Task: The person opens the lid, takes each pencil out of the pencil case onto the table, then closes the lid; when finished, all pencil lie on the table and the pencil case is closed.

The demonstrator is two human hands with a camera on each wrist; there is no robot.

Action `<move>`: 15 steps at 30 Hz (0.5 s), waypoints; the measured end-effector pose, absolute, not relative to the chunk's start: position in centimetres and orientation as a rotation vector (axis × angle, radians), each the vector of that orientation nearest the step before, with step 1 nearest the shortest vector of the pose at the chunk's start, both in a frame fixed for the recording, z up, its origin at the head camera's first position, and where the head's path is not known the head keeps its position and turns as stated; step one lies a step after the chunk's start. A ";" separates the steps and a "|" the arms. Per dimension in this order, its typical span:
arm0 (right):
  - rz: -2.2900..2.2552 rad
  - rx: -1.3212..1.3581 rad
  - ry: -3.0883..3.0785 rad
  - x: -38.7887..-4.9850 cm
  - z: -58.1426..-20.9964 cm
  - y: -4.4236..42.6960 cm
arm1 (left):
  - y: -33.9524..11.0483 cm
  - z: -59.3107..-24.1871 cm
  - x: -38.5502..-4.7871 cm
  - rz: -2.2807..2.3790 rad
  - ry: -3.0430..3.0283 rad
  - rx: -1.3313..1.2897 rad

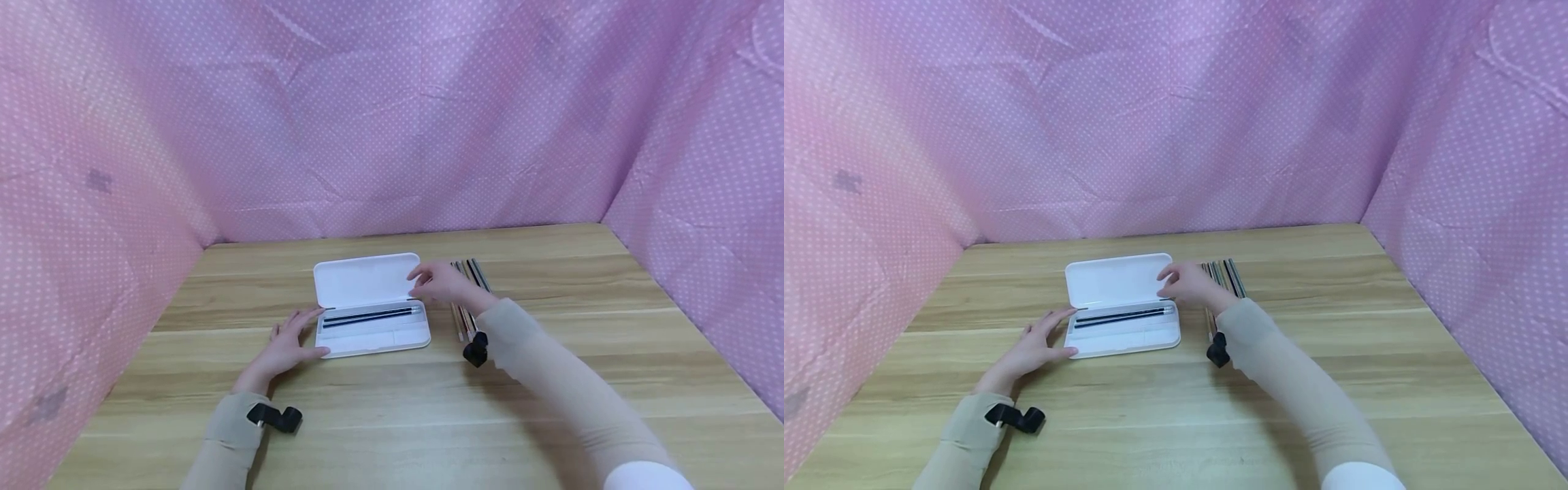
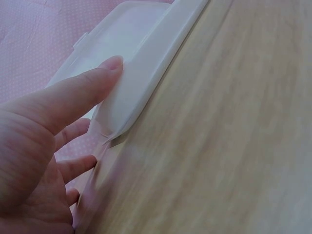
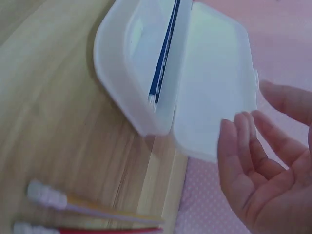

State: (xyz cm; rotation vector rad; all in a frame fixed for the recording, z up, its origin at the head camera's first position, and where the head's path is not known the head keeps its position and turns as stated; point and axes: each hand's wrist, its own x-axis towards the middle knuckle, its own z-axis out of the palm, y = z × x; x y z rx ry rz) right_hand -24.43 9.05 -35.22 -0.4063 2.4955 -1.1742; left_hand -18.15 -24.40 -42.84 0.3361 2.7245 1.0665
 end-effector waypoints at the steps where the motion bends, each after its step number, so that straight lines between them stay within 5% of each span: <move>1: -1.143 -0.449 2.500 -24.5 -35.2 8.6 | -24.4 -42.9 -18.2 1.068 2.725 0.336; 15: -0.827 -0.789 2.507 -23.5 -36.5 4.3 | -24.3 -42.5 -18.1 1.094 2.717 0.338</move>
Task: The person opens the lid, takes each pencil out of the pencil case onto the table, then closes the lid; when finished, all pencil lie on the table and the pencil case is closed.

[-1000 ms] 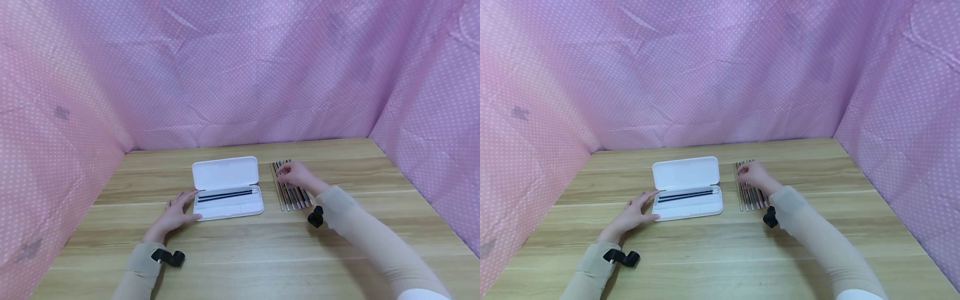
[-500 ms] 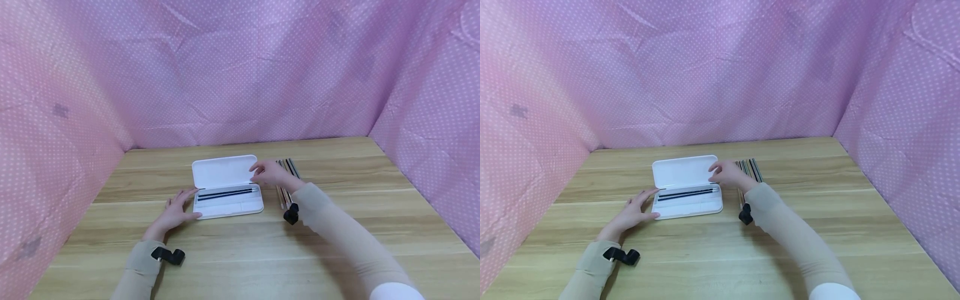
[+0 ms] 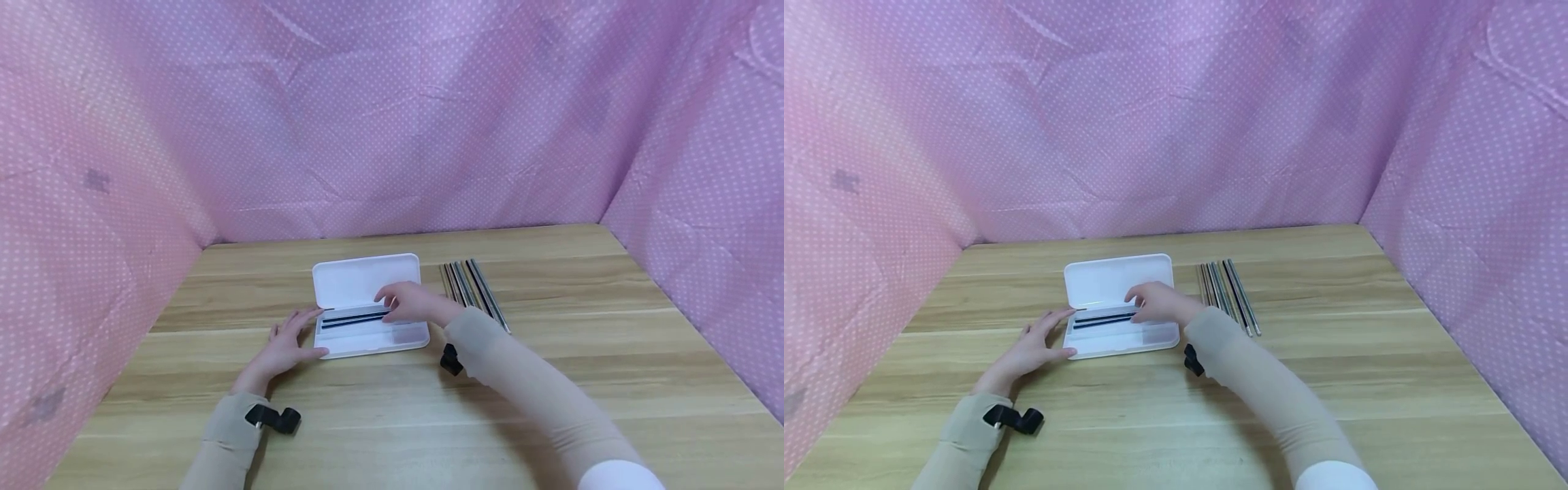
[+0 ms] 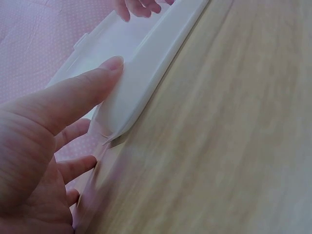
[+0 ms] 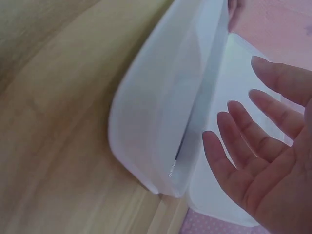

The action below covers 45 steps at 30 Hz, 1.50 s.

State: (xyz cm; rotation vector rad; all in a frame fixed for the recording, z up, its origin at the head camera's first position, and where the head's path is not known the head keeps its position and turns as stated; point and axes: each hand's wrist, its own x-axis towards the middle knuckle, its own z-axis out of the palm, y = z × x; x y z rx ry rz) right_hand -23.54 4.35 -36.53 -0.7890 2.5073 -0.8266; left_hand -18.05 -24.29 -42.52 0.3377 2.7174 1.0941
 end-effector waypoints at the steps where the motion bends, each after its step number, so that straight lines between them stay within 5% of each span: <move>1: -0.811 -0.806 2.505 -23.5 -36.7 4.2 | -24.3 -42.5 -18.1 1.094 2.719 0.342; 11: -0.648 -0.993 2.526 -23.2 -38.0 3.4 | -24.5 -42.7 -18.2 1.091 2.715 0.340; 45: -0.635 -0.834 2.456 -23.7 -38.2 2.4 | -24.5 -42.7 -18.3 1.071 2.712 0.329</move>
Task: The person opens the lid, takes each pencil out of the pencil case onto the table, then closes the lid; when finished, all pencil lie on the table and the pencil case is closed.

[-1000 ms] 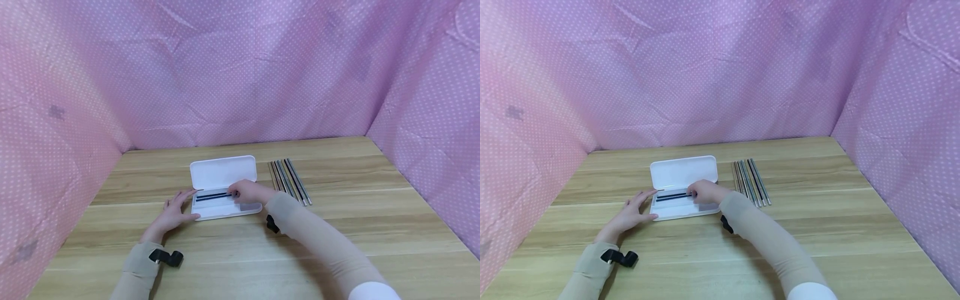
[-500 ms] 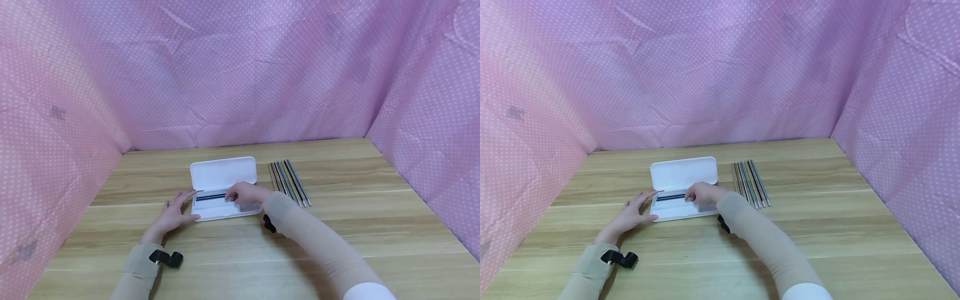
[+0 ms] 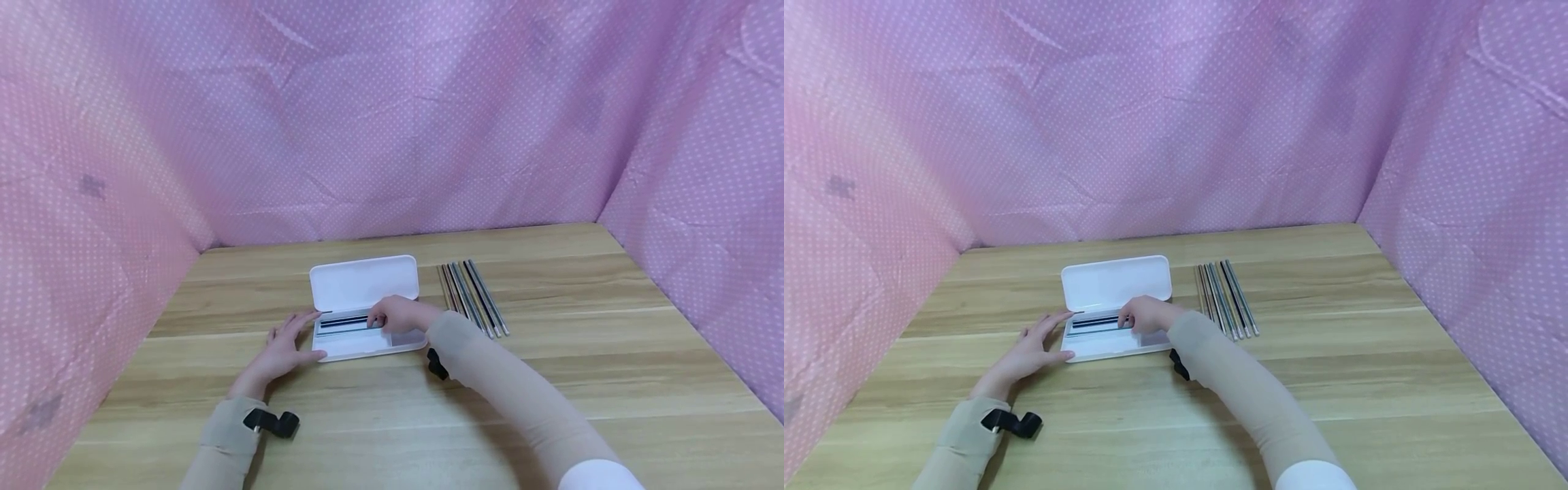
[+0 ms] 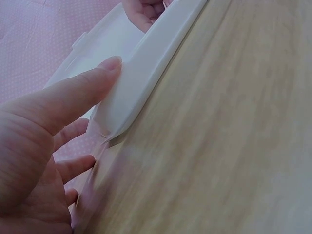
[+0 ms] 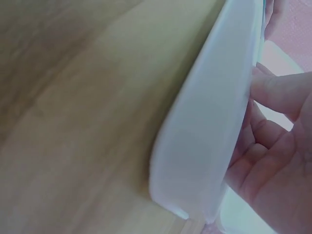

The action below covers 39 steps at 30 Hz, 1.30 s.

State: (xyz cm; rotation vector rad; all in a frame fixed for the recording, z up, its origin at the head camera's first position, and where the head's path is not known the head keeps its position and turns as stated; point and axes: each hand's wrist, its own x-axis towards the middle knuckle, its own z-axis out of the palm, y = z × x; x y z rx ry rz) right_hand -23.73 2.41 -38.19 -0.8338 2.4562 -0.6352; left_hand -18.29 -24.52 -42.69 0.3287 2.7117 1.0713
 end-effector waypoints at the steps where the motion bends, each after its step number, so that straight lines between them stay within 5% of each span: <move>1: -0.633 -0.837 2.460 -23.7 -38.2 2.4 | -24.5 -42.7 -18.3 1.073 2.709 0.327; 39: -0.944 -0.980 2.424 -22.6 -37.2 3.3 | -24.4 -42.8 -18.3 1.056 2.726 0.307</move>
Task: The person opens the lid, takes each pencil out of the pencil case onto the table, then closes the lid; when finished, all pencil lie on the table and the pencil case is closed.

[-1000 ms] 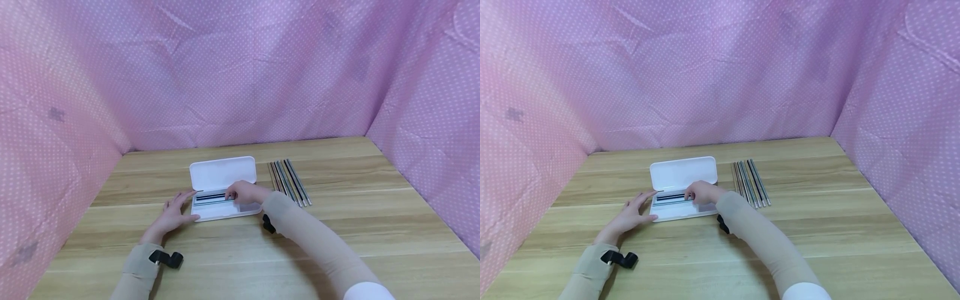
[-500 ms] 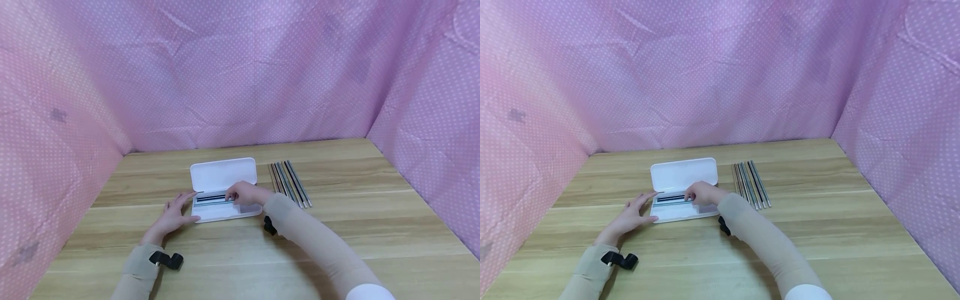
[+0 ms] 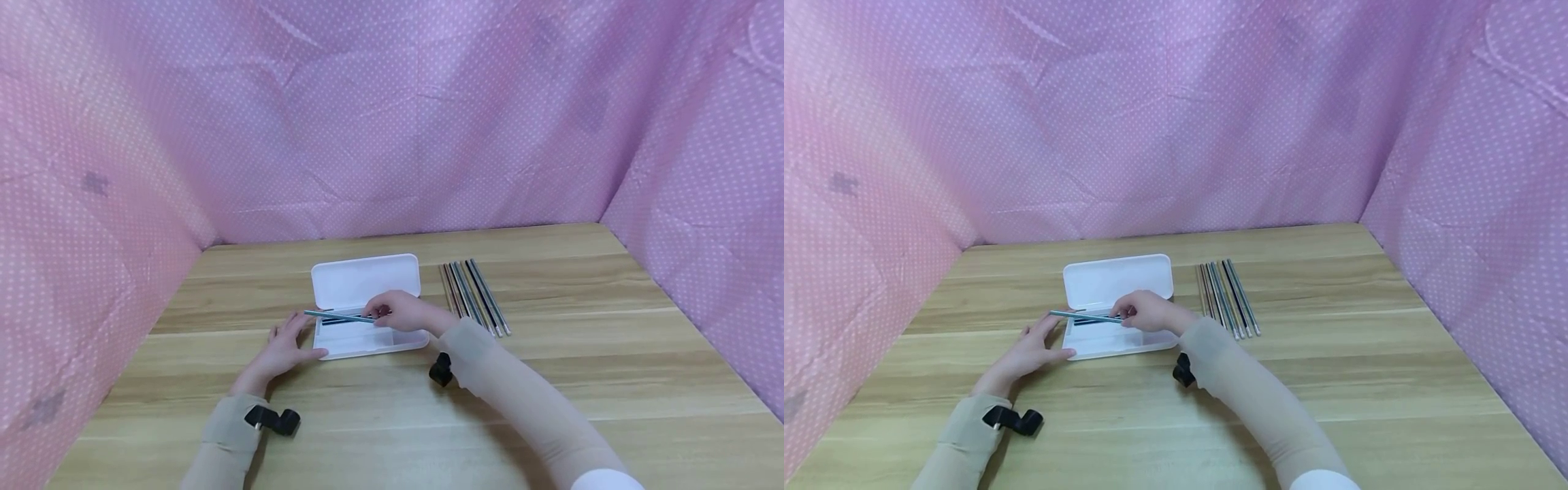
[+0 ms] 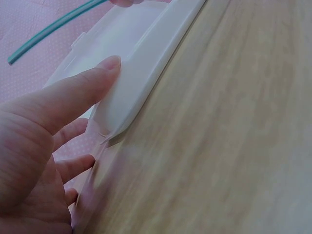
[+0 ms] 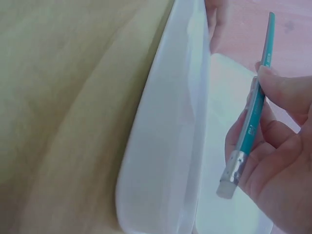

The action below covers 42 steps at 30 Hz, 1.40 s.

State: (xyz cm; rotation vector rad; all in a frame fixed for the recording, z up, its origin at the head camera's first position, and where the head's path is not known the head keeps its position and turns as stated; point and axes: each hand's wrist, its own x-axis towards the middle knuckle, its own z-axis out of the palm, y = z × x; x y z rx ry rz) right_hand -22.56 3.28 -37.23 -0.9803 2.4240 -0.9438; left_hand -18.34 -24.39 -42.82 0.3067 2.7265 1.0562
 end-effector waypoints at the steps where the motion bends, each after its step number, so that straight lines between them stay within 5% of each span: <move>1: -0.968 -0.971 2.413 -22.5 -37.2 3.4 | -24.4 -42.8 -18.4 1.052 2.727 0.307; 42: -1.780 -0.244 2.024 -21.4 -38.8 16.7 | -24.2 -43.0 -17.9 1.093 2.729 0.360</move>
